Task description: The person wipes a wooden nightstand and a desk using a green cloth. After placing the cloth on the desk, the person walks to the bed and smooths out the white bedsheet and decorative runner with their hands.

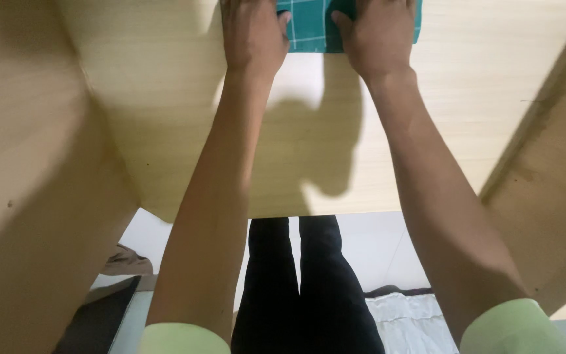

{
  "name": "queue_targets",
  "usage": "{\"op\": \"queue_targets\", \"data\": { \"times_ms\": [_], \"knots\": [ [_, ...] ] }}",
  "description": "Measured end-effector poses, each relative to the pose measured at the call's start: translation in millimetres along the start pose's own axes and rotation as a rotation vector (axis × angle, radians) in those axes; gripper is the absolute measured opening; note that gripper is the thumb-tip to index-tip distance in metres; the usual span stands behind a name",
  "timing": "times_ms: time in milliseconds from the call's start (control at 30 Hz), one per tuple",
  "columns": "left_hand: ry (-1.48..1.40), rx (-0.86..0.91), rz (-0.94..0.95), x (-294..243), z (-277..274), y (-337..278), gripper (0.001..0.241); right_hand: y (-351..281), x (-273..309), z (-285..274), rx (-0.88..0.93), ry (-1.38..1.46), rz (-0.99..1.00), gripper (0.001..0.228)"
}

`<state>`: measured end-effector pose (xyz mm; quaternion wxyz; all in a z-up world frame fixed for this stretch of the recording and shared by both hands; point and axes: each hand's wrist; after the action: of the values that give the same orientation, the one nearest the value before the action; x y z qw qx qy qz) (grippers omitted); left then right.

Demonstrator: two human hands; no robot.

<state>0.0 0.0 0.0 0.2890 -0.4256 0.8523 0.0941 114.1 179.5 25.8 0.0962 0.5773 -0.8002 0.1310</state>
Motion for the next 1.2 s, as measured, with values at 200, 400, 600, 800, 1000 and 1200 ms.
{"op": "queue_targets", "data": {
  "times_ms": [200, 400, 600, 800, 1000, 1200],
  "knots": [
    [-0.019, -0.051, 0.068, 12, 0, -5, 0.038, -9, -10, 13, -0.100, -0.037, -0.062, 0.029],
    [0.190, -0.024, 0.136, 0, 7, -65, 0.061, -68, 23, 3, -0.216, -0.037, -0.044, 0.045],
    [0.047, 0.061, 0.045, -29, 12, -161, 0.054, -152, 60, 15, 0.059, 0.027, 0.114, 0.041],
    [-0.005, 0.040, 0.016, -33, 18, -195, 0.045, -201, 56, 32, 0.136, -0.102, 0.017, 0.041],
    [-0.022, 0.103, -0.033, -54, -18, -196, 0.054, -185, 72, -30, 0.095, 0.148, 0.216, 0.044],
    [0.132, 0.197, -0.007, -94, -73, -172, 0.061, -175, 84, -105, -0.046, 0.193, 0.187, 0.047]
  ]
}}
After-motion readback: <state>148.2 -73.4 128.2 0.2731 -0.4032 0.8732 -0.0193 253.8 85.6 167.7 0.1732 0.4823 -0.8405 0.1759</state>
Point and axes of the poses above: each hand's wrist, its own y-axis towards the middle knuckle, its own z-axis out of the palm, x = y × z, and after that the axes turned 4 degrees about x, right-handed
